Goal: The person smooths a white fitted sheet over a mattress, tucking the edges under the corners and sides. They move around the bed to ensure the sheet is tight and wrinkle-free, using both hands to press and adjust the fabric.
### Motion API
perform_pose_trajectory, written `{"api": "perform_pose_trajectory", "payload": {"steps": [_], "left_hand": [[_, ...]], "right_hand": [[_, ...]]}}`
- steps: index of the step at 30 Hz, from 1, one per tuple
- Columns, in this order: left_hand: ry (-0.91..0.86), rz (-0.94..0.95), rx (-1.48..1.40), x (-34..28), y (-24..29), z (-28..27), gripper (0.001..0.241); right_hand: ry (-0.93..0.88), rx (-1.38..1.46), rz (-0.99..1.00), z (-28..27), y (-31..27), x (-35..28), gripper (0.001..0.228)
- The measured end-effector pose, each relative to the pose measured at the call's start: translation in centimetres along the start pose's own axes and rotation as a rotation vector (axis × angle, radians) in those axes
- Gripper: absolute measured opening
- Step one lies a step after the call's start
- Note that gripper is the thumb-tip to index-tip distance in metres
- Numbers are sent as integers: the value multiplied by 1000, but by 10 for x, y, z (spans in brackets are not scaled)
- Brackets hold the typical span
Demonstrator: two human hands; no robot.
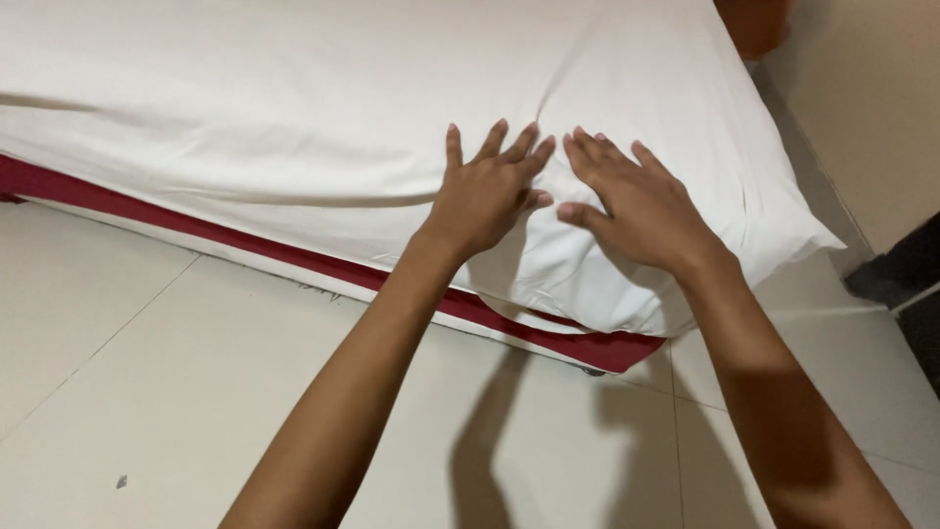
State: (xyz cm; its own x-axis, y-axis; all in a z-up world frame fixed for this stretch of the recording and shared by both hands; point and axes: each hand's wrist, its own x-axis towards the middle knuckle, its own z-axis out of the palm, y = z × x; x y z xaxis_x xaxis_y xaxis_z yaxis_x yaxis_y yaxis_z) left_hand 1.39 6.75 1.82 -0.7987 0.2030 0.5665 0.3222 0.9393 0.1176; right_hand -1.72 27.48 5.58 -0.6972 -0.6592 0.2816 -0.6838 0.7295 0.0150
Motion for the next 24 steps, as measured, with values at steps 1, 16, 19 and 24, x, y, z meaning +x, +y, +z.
{"api": "perform_pose_trajectory", "payload": {"steps": [1,16,19,24], "left_hand": [[5,-5,5,2,2,2,64],[83,23,82,3,25,-2,40],[26,-58,27,-4,30,-6,38],[196,14,-40,1,22,2,35]], "right_hand": [[3,-1,-8,1,-1,-2,79],[348,218,9,10,-5,-23,37],[269,253,71,7,-7,-30,37],[587,60,-143,37,25,-24,66]]}}
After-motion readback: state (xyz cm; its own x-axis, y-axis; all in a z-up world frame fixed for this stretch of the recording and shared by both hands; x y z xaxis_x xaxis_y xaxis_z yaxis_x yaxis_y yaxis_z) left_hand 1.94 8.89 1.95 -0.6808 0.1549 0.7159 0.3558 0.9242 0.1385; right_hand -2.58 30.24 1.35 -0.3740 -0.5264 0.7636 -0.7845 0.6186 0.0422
